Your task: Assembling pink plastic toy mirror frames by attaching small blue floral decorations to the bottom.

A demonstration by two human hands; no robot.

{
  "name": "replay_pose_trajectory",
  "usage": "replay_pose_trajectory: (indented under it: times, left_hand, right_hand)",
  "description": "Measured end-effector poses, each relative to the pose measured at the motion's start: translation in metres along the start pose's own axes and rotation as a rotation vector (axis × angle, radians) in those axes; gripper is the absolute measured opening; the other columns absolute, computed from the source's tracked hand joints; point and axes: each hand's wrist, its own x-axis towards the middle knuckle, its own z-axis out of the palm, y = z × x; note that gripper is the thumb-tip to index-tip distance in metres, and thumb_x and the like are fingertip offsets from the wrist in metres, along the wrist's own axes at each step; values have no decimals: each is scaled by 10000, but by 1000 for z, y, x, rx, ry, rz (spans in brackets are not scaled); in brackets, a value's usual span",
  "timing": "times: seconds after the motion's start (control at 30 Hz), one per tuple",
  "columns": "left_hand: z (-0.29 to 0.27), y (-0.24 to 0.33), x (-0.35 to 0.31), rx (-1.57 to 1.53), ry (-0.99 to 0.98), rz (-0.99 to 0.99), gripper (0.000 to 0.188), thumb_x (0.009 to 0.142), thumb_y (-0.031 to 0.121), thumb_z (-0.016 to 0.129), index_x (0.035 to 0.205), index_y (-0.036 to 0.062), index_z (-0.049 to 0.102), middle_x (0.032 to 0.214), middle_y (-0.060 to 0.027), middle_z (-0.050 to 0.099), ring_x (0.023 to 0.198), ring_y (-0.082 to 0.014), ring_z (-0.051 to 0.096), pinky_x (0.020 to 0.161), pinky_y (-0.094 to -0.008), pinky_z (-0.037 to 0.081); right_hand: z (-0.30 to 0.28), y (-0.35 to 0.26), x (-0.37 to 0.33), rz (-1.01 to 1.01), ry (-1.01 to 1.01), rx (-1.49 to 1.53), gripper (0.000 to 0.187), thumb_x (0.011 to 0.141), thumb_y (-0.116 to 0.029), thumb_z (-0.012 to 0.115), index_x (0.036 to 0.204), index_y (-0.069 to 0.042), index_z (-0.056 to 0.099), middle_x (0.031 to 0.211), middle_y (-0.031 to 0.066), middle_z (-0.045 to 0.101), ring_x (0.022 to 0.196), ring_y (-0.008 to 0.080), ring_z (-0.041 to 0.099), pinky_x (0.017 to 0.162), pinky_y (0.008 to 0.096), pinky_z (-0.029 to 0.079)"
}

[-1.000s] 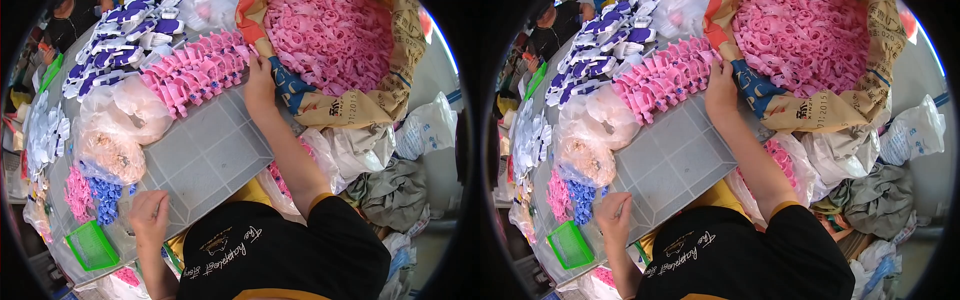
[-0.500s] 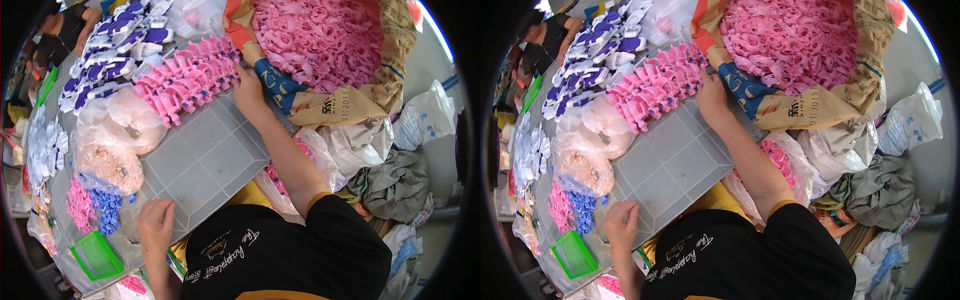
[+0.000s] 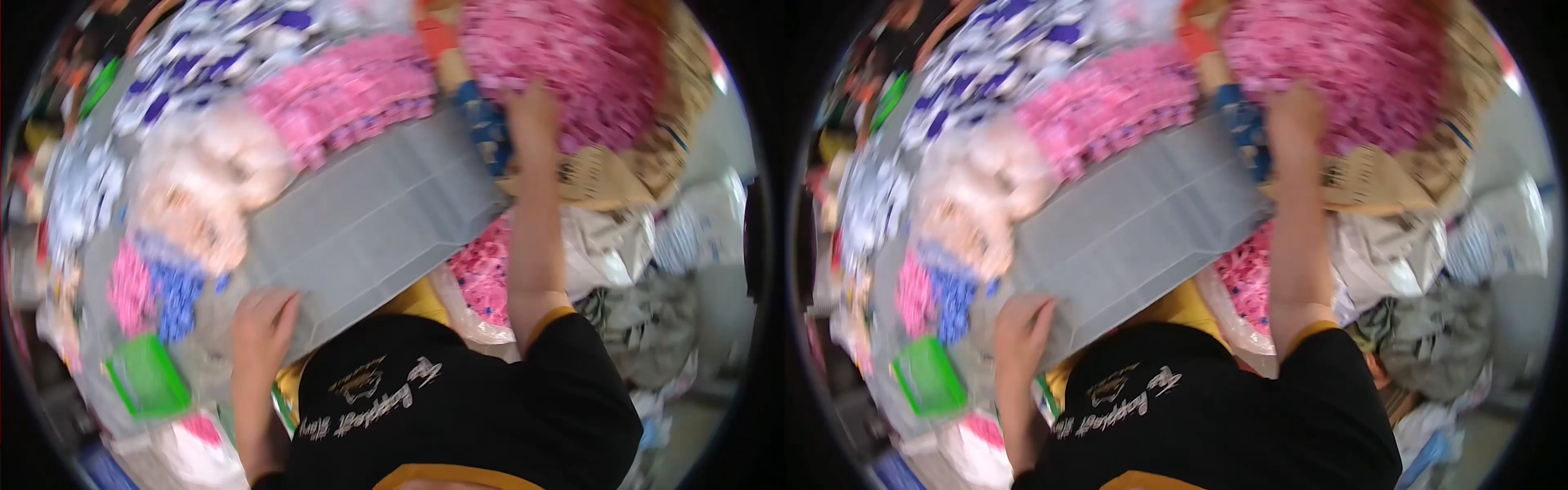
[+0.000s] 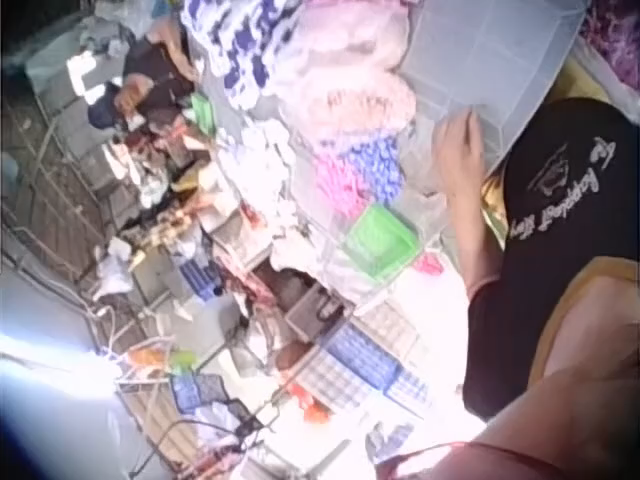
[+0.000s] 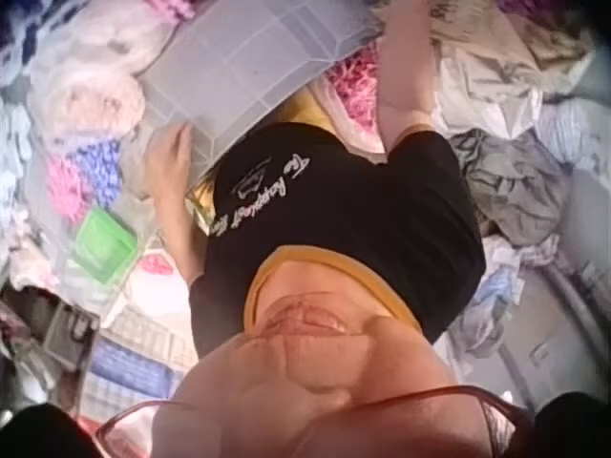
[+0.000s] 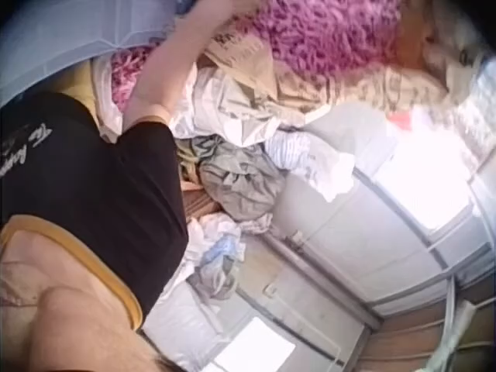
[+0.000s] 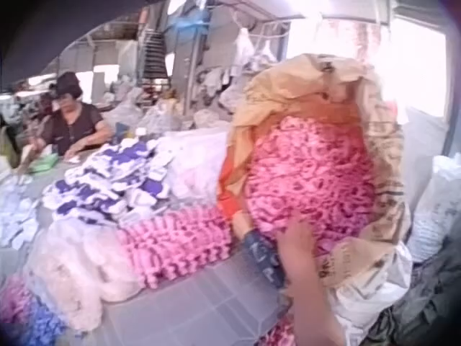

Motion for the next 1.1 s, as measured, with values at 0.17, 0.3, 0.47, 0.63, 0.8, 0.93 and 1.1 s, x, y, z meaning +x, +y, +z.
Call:
replay_pose_trajectory:
  times: [0.17,0.3,0.47,0.63,0.8,0.93,1.1]
  left_hand:
    - [9,-1,11,-68,0,146,97,883,106,728,955,43,732,927,-139,722,893,-354,682,820,-440,536]
    - [0,-12,-1,-20,154,43,103,888,79,717,980,34,724,933,-151,714,889,-362,675,814,-445,532]
    - [-20,-53,-1,271,506,-229,150,895,64,703,1024,-12,704,948,-182,707,893,-382,666,817,-455,533]
    - [-10,-66,-6,230,430,-308,165,893,58,700,1045,-6,706,975,-184,711,886,-380,669,814,-453,532]
    - [-17,-41,-1,128,448,-319,171,903,9,683,1069,7,728,983,-171,710,860,-341,681,783,-407,542]
    - [-34,-1,9,-97,502,-161,236,897,-89,665,1087,12,762,991,-118,700,850,-238,680,752,-303,530]
    - [-25,17,23,-259,395,-44,223,890,-66,689,1078,22,768,1018,-120,698,849,-249,686,760,-318,537]
  right_hand:
    - [-12,19,7,35,98,-71,710,917,-595,632,1301,3,627,1230,280,674,1163,459,635,970,544,495]
    - [-4,14,14,73,234,-9,775,885,-598,674,1350,16,585,1305,277,640,1210,456,607,1006,536,483]
    - [-25,3,0,-120,672,308,658,868,-307,815,1333,76,550,1265,269,640,1174,370,642,987,457,522]
    - [-25,-64,-60,-300,-41,1596,382,944,-51,687,1295,31,559,1263,203,641,1169,301,662,994,351,544]
    - [-24,-131,-143,-364,-1085,1999,409,1019,-182,537,1373,24,542,1332,175,632,1226,320,640,1048,464,519]
    - [-15,-173,-188,49,-1716,2113,453,1058,-259,493,1435,-10,518,1375,131,622,1218,275,637,1032,466,524]
    - [-6,-193,-226,204,-1962,1936,504,1103,-396,412,1461,-53,503,1373,73,620,1166,192,641,1011,398,524]
